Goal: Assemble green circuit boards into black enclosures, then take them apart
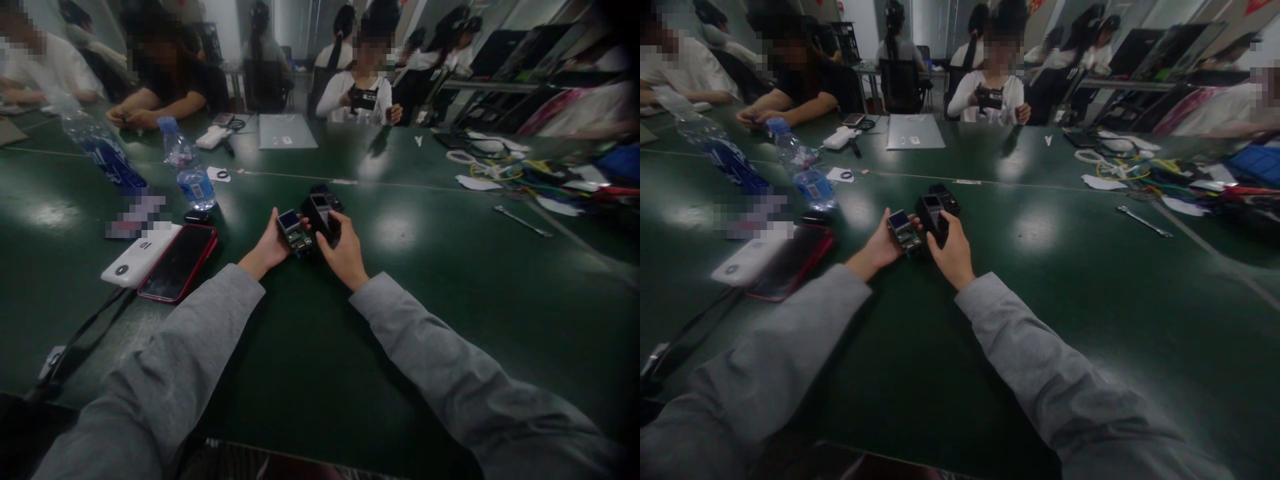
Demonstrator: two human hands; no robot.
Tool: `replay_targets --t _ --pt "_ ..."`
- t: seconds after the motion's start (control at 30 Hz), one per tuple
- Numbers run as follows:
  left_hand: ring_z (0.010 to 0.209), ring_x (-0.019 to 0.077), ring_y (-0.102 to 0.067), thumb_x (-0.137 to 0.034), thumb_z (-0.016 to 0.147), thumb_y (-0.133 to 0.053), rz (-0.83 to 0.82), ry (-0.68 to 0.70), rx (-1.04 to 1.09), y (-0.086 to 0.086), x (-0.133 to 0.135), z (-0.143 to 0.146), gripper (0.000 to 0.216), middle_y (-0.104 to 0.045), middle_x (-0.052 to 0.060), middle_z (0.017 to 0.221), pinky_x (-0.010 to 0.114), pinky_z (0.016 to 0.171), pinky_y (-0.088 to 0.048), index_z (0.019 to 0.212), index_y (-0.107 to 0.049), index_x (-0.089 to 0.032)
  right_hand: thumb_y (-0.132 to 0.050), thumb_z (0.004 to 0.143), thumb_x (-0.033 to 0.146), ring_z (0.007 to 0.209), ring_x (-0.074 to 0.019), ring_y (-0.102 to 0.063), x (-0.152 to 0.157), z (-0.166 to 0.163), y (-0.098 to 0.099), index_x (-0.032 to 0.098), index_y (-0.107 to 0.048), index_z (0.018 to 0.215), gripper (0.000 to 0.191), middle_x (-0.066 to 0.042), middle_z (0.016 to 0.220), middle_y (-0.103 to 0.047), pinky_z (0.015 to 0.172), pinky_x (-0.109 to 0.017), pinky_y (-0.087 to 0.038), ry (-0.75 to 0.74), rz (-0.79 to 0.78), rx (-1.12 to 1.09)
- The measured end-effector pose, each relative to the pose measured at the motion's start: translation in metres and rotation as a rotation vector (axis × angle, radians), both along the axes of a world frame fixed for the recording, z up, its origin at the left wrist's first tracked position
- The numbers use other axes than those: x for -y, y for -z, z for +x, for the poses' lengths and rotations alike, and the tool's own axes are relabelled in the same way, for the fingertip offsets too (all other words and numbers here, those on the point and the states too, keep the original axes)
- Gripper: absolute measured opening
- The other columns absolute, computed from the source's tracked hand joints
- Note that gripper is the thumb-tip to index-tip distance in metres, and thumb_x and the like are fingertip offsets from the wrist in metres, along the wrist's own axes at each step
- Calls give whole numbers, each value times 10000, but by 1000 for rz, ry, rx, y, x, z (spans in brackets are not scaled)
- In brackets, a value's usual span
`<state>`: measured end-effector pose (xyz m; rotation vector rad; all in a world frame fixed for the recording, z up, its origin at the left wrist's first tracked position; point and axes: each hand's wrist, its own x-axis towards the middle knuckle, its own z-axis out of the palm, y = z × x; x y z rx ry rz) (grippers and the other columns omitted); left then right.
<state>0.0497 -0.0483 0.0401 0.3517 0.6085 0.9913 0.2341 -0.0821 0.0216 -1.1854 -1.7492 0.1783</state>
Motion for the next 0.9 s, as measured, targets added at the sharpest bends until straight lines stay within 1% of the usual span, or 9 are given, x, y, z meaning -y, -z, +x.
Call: replay_targets --t 0.1,0.27,0.4,0.5,0.63,0.73,0.83,0.9 --pt "991 235 -720 -609 1012 -332 -29 -26 20 -1 0 1 612 -776 95 968 385 959 -503 1265 -634 -140 -566 900 345 1258 -315 -541 2 -2 1 182 -442 1379 521 -152 1363 -527 1065 -541 -478 -37 -54 61" --pt "962 232 -728 -590 1015 -353 -30 -27 28 -2 1 3 587 -774 85 921 384 947 -516 1276 -624 -139 -554 872 263 1216 -337 -559 2 -2 4 146 -463 1376 526 -171 1341 -532 1015 -550 -510 7 -115 161" --pt "951 229 -731 -587 1014 -360 -35 -28 14 -2 1 4 585 -772 80 903 382 949 -519 1287 -617 -138 -539 887 247 1180 -347 -546 0 0 7 121 -489 1371 504 -186 1293 -543 999 -558 -505 52 -117 289" --pt "950 226 -730 -587 1014 -358 -24 -21 18 -1 1 4 585 -775 80 909 379 952 -517 1287 -619 -141 -535 910 278 1186 -357 -508 -1 0 8 110 -504 1366 487 -197 1281 -528 1006 -569 -486 92 -89 332" --pt "957 228 -725 -585 1015 -349 -16 -16 16 0 1 4 586 -776 86 919 383 967 -504 1268 -631 -138 -500 956 334 1301 -354 -405 6 -2 -1 150 -484 1380 462 -186 1364 -454 1083 -578 -412 120 58 275" --pt "968 236 -720 -592 1014 -336 -2 2 12 0 0 6 602 -776 101 951 389 982 -490 1250 -645 -133 -435 1001 345 1370 -326 -359 17 -7 -11 222 -411 1444 460 -146 1458 -387 1130 -571 -361 56 147 281" --pt "1010 254 -709 -609 997 -362 25 27 6 1 -3 8 619 -773 120 1011 396 1010 -469 1260 -652 -130 -409 1027 374 1431 -311 -300 26 -14 -17 250 -329 1504 499 -135 1537 -305 1158 -550 -335 -101 156 394" --pt "1041 263 -699 -612 991 -377 28 22 -19 0 -4 10 625 -771 124 1036 401 1036 -449 1279 -649 -129 -404 1040 408 1459 -307 -262 27 -18 -16 227 -292 1528 533 -153 1564 -263 1170 -532 -331 -212 132 469"
